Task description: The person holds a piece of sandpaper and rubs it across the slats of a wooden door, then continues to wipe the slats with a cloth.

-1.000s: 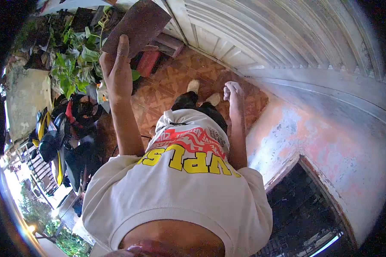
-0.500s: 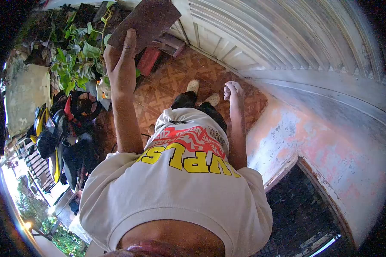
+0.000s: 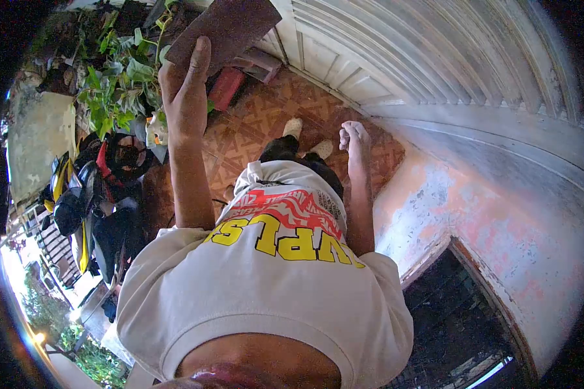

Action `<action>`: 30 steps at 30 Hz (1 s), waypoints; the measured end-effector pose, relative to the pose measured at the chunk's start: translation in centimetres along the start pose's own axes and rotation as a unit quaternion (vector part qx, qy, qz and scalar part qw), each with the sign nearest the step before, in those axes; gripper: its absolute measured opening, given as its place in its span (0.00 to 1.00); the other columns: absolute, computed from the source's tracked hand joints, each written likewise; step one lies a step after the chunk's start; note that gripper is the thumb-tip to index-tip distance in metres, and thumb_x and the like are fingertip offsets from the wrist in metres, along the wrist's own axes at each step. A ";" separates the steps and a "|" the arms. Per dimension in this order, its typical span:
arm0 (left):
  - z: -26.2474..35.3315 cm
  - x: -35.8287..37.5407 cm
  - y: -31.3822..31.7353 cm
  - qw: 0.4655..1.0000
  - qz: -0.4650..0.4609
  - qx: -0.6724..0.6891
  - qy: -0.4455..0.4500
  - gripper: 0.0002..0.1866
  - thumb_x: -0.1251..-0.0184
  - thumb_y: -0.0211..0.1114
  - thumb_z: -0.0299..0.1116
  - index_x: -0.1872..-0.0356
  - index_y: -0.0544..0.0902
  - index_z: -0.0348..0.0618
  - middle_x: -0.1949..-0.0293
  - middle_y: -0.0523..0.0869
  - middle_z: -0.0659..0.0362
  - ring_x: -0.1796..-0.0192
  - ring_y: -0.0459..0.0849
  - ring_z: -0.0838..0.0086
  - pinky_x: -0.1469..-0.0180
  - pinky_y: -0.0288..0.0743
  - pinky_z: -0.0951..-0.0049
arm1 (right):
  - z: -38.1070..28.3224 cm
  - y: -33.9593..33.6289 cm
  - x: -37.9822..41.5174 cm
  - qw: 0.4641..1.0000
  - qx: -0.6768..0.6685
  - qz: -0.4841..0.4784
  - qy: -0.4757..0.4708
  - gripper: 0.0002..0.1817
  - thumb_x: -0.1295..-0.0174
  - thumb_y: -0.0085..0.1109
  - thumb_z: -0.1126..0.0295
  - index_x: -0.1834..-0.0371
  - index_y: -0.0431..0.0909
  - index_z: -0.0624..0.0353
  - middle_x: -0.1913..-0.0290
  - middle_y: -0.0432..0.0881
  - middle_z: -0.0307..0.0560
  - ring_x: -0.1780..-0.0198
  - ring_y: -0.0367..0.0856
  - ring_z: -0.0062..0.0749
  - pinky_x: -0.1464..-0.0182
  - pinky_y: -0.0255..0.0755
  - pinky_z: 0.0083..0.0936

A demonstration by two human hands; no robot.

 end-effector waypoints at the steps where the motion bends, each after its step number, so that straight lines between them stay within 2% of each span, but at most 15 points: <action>1: 0.1 0.0 0.0 1.000 0.000 0.003 0.001 0.18 0.21 0.55 0.36 0.42 0.80 0.32 0.62 0.89 0.56 0.66 0.84 0.79 0.64 0.76 0.78 | -0.1 0.0 0.1 1.000 0.002 0.001 -0.003 0.07 0.32 0.57 0.65 0.63 0.77 0.57 0.74 0.75 0.35 0.77 0.69 0.17 0.74 0.66 0.18; 8: -0.2 0.1 -0.2 0.999 -0.027 -0.037 -0.015 0.18 0.20 0.54 0.36 0.43 0.80 0.31 0.64 0.89 0.56 0.67 0.83 0.80 0.65 0.74 0.78 | 0.3 0.1 -0.2 1.000 -0.006 -0.008 -0.004 0.08 0.33 0.58 0.64 0.63 0.77 0.57 0.74 0.75 0.35 0.76 0.69 0.16 0.73 0.67 0.18; 10: 0.4 0.0 -0.3 1.000 -0.005 -0.005 0.029 0.18 0.20 0.54 0.36 0.44 0.81 0.31 0.65 0.89 0.56 0.68 0.83 0.80 0.66 0.75 0.78 | 0.2 0.1 -0.1 1.000 -0.005 -0.004 -0.001 0.08 0.33 0.58 0.64 0.63 0.77 0.57 0.74 0.75 0.35 0.76 0.70 0.16 0.73 0.67 0.18; 13: 1.1 0.2 -0.2 0.998 0.023 -0.027 0.044 0.18 0.20 0.55 0.37 0.45 0.82 0.32 0.65 0.89 0.56 0.68 0.83 0.80 0.66 0.76 0.78 | 0.0 0.3 0.0 1.000 -0.002 -0.008 -0.005 0.08 0.33 0.58 0.64 0.63 0.77 0.57 0.74 0.75 0.35 0.76 0.70 0.16 0.74 0.67 0.18; 14: 1.1 0.4 -0.5 0.998 0.024 -0.028 0.043 0.18 0.20 0.55 0.37 0.45 0.82 0.32 0.65 0.89 0.56 0.68 0.83 0.80 0.66 0.76 0.78 | 0.1 0.3 0.1 1.000 -0.001 -0.008 -0.004 0.08 0.33 0.58 0.64 0.63 0.77 0.57 0.74 0.75 0.35 0.76 0.70 0.16 0.74 0.67 0.18; 16: -0.5 0.7 -0.6 0.999 0.000 -0.006 -0.035 0.18 0.21 0.55 0.37 0.45 0.82 0.32 0.64 0.89 0.56 0.67 0.84 0.79 0.65 0.77 0.78 | 0.0 0.3 0.1 1.000 0.006 -0.015 -0.010 0.08 0.33 0.58 0.64 0.64 0.77 0.56 0.74 0.75 0.35 0.77 0.69 0.17 0.74 0.67 0.18; 22: 0.3 0.4 -1.1 1.000 0.010 -0.009 0.023 0.18 0.21 0.56 0.37 0.45 0.81 0.31 0.64 0.89 0.55 0.66 0.84 0.79 0.65 0.76 0.78 | 0.0 0.8 0.0 1.000 0.007 -0.016 0.005 0.08 0.33 0.58 0.64 0.63 0.77 0.56 0.74 0.75 0.34 0.77 0.69 0.17 0.73 0.66 0.19; 25: -0.6 0.5 -1.5 0.999 0.017 0.029 -0.011 0.18 0.21 0.56 0.36 0.45 0.81 0.31 0.64 0.89 0.55 0.66 0.84 0.79 0.64 0.76 0.78 | -0.7 1.2 0.2 1.000 0.011 -0.012 -0.004 0.08 0.33 0.58 0.64 0.63 0.77 0.56 0.74 0.75 0.35 0.77 0.69 0.17 0.73 0.65 0.19; 28: -0.1 0.6 -1.9 1.000 0.010 -0.022 -0.005 0.18 0.21 0.55 0.36 0.44 0.81 0.31 0.63 0.89 0.56 0.66 0.84 0.79 0.64 0.76 0.77 | -0.6 1.4 0.0 1.000 0.005 -0.028 0.005 0.07 0.33 0.58 0.67 0.59 0.78 0.59 0.71 0.77 0.37 0.74 0.72 0.18 0.71 0.68 0.19; 30: 0.1 0.7 -1.8 1.000 0.022 -0.012 0.002 0.18 0.21 0.55 0.36 0.45 0.81 0.30 0.64 0.89 0.56 0.67 0.84 0.79 0.64 0.76 0.77 | -0.7 1.7 0.0 1.000 0.012 -0.028 0.000 0.08 0.33 0.58 0.65 0.61 0.78 0.58 0.72 0.76 0.36 0.75 0.71 0.18 0.72 0.67 0.19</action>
Point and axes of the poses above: each hand's wrist, its own x-axis away from the middle knuckle, its own y-axis out of the palm, z = x × y, the point moved 10 cm from there along -x, towards the middle knuckle
